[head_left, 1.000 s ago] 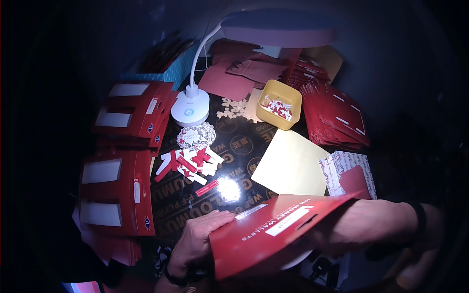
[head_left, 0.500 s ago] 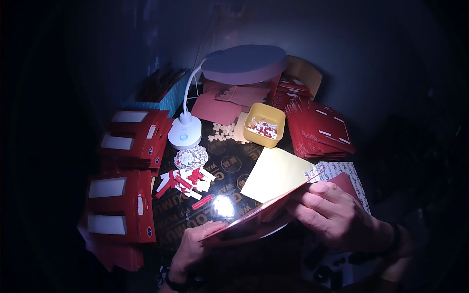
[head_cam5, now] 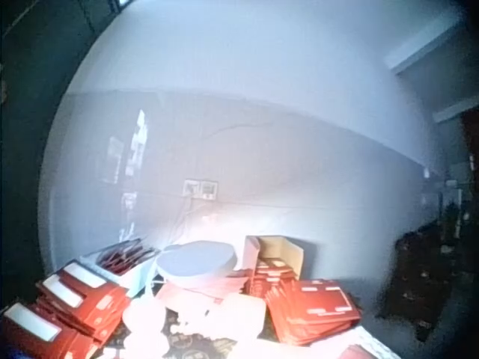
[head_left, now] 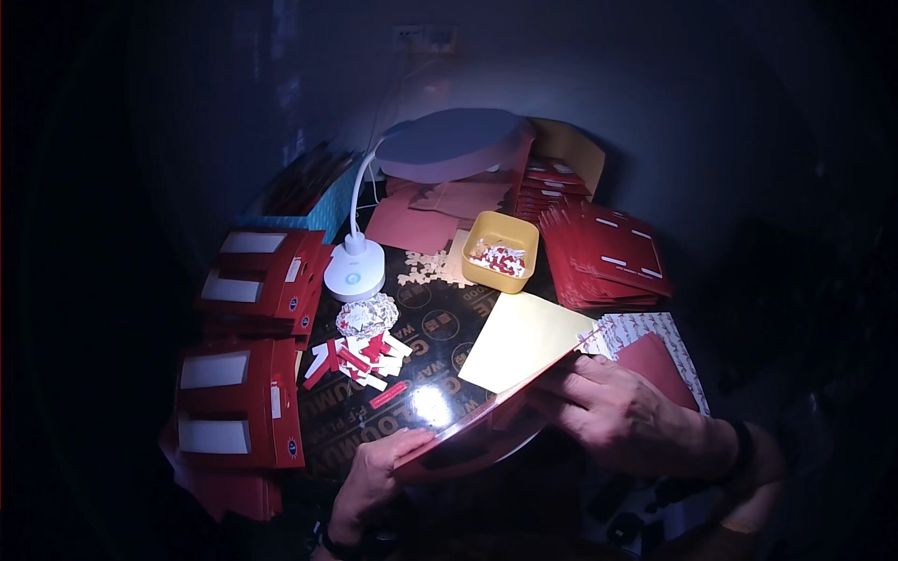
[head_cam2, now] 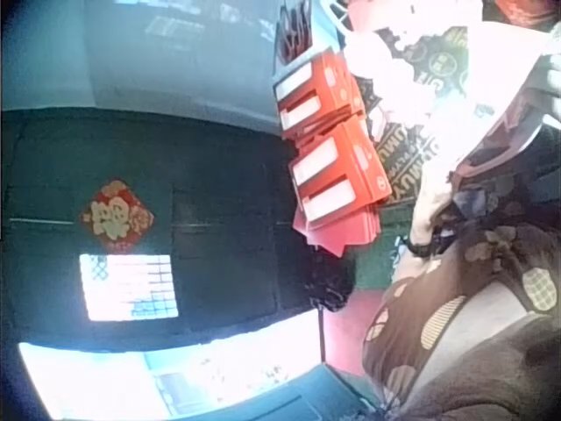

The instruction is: Insert greeting cards and envelopes into retail packaging sleeves.

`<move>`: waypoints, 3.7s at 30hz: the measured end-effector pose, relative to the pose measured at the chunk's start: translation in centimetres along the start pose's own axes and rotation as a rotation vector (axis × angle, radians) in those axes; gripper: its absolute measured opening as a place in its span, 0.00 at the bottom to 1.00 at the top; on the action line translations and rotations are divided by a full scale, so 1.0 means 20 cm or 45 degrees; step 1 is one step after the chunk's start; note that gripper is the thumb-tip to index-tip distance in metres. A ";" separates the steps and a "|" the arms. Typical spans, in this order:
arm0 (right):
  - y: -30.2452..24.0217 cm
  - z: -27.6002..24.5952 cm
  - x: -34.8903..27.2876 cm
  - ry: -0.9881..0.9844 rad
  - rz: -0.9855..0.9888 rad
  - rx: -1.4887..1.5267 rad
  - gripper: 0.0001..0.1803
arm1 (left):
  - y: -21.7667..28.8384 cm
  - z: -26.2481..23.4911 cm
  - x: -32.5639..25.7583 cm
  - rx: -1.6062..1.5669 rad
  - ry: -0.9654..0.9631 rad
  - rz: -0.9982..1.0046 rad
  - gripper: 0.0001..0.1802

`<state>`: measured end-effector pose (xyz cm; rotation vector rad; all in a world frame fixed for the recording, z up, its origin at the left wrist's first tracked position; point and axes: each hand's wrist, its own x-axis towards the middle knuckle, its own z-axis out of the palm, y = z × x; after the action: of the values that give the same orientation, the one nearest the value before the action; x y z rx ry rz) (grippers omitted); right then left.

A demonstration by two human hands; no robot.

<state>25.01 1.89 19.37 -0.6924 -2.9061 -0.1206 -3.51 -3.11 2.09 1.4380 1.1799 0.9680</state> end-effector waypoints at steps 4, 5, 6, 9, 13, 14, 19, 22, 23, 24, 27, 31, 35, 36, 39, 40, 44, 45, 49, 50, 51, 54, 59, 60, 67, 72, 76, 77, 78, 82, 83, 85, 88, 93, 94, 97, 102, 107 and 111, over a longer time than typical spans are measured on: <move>0.00 -0.01 0.01 -0.054 0.002 0.012 0.23 | -0.01 0.00 0.02 0.038 -0.041 0.075 0.17; 0.00 0.00 0.01 -0.052 0.003 0.009 0.23 | 0.01 0.01 0.03 0.027 0.008 0.164 0.16; 0.00 0.01 0.01 0.073 -0.022 0.009 0.18 | 0.03 0.02 0.03 0.016 0.056 0.253 0.16; 0.04 0.06 0.00 0.274 -0.040 0.049 0.15 | -0.04 0.01 0.05 0.195 0.081 0.229 0.13; 0.06 0.08 -0.03 0.593 0.045 0.109 0.19 | -0.07 -0.01 0.08 -0.066 0.074 0.091 0.14; 0.06 0.07 -0.03 0.662 0.070 0.111 0.20 | -0.03 -0.01 0.07 -0.063 0.079 0.089 0.14; 0.03 0.10 -0.08 0.645 0.230 0.162 0.23 | 0.02 -0.04 0.07 -0.306 0.069 0.134 0.16; 0.04 0.18 -0.06 0.565 0.246 0.230 0.24 | 0.02 -0.03 0.06 -0.397 0.078 0.167 0.16; 0.04 0.23 -0.07 0.449 0.303 0.232 0.24 | 0.02 -0.03 0.07 -0.492 0.059 0.069 0.16; 0.05 0.27 -0.07 0.333 0.358 0.234 0.24 | 0.02 -0.03 0.07 -0.587 0.041 -0.028 0.17; 0.05 0.40 -0.08 0.216 0.266 0.204 0.23 | -0.15 -0.05 0.13 -0.529 0.222 -0.033 0.18; -0.04 0.52 -0.09 0.030 0.253 0.276 0.25 | -0.07 -0.05 0.06 0.483 0.863 0.056 0.14; -0.13 0.64 -0.15 0.049 0.294 0.160 0.33 | -0.02 0.02 0.07 0.940 1.009 0.410 0.12; -0.15 0.66 -0.15 0.059 0.341 0.125 0.35 | -0.01 0.06 0.07 0.699 0.864 0.357 0.13; -0.19 0.74 -0.17 0.120 0.351 0.087 0.39 | 0.04 0.16 0.13 0.619 0.675 0.194 0.16; -0.21 0.76 -0.17 0.156 0.356 0.072 0.40 | 0.07 0.18 0.16 0.577 0.584 0.114 0.17; -0.25 0.82 -0.16 0.242 0.306 0.106 0.39 | 0.07 0.21 0.28 0.685 0.437 -0.074 0.24; -0.25 0.84 -0.16 0.260 0.306 0.143 0.37 | 0.06 0.22 0.31 0.739 0.474 -0.043 0.23; -0.27 0.88 -0.16 0.399 0.295 0.227 0.33 | 0.04 0.23 0.35 0.837 0.521 -0.031 0.20; -0.27 0.89 -0.17 0.402 0.290 0.228 0.33 | 0.04 0.24 0.36 0.893 0.503 -0.066 0.19; -0.27 0.89 -0.17 0.434 0.297 0.251 0.32 | 0.04 0.24 0.37 0.950 0.484 -0.103 0.18; -0.26 0.90 -0.17 0.505 0.310 0.301 0.30 | 0.03 0.26 0.38 0.996 0.523 -0.100 0.16; -0.24 0.93 -0.18 0.598 0.330 0.370 0.28 | 0.02 0.29 0.37 0.988 0.554 -0.074 0.18; -0.23 0.92 -0.18 0.616 0.322 0.372 0.26 | 0.02 0.28 0.38 0.953 0.567 -0.073 0.18; -0.20 0.95 -0.19 0.680 0.297 0.432 0.22 | 0.05 0.31 0.38 1.015 0.523 -0.125 0.17; -0.19 0.94 -0.20 0.688 0.310 0.470 0.20 | 0.04 0.34 0.37 1.084 0.566 -0.104 0.21; -0.14 0.92 -0.20 0.685 0.444 0.473 0.19 | 0.06 0.36 0.35 1.067 0.542 -0.141 0.21; -0.14 0.90 -0.18 0.686 0.500 0.401 0.18 | 0.07 0.37 0.34 1.069 0.536 -0.116 0.21; -0.12 0.89 -0.16 0.689 0.503 0.400 0.18 | 0.06 0.37 0.33 1.070 0.530 -0.090 0.21; -0.09 0.88 -0.11 0.665 0.322 0.426 0.18 | 0.03 0.39 0.32 1.109 0.392 0.012 0.26; -0.08 0.89 -0.10 0.607 0.296 0.397 0.18 | 0.04 0.39 0.32 1.119 0.351 0.008 0.27; -0.07 0.92 -0.09 0.540 0.257 0.349 0.18 | 0.03 0.39 0.32 1.102 0.317 0.000 0.28; -0.07 0.92 -0.10 0.555 0.278 0.360 0.19 | 0.09 0.38 0.31 1.172 0.277 0.045 0.29; -0.08 0.95 -0.08 0.546 0.269 0.371 0.19 | 0.07 0.38 0.30 1.095 0.311 0.085 0.30; -0.08 0.96 -0.08 0.543 0.266 0.367 0.19 | 0.08 0.37 0.30 1.048 0.290 0.044 0.30; -0.07 0.97 -0.08 0.557 0.268 0.398 0.19 | 0.10 0.37 0.31 0.973 0.263 -0.004 0.31; -0.06 0.96 -0.11 0.611 0.324 0.530 0.18 | 0.10 0.38 0.31 0.904 0.250 -0.041 0.34; -0.03 0.98 -0.10 0.596 0.335 0.611 0.18 | 0.09 0.32 0.31 0.783 0.330 -0.001 0.29; -0.04 0.98 -0.10 0.593 0.329 0.579 0.18 | 0.06 0.29 0.31 0.717 0.382 0.043 0.21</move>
<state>23.98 2.51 -0.36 -0.8122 -2.2625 0.3504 3.63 1.81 2.13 1.7920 1.7529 0.9371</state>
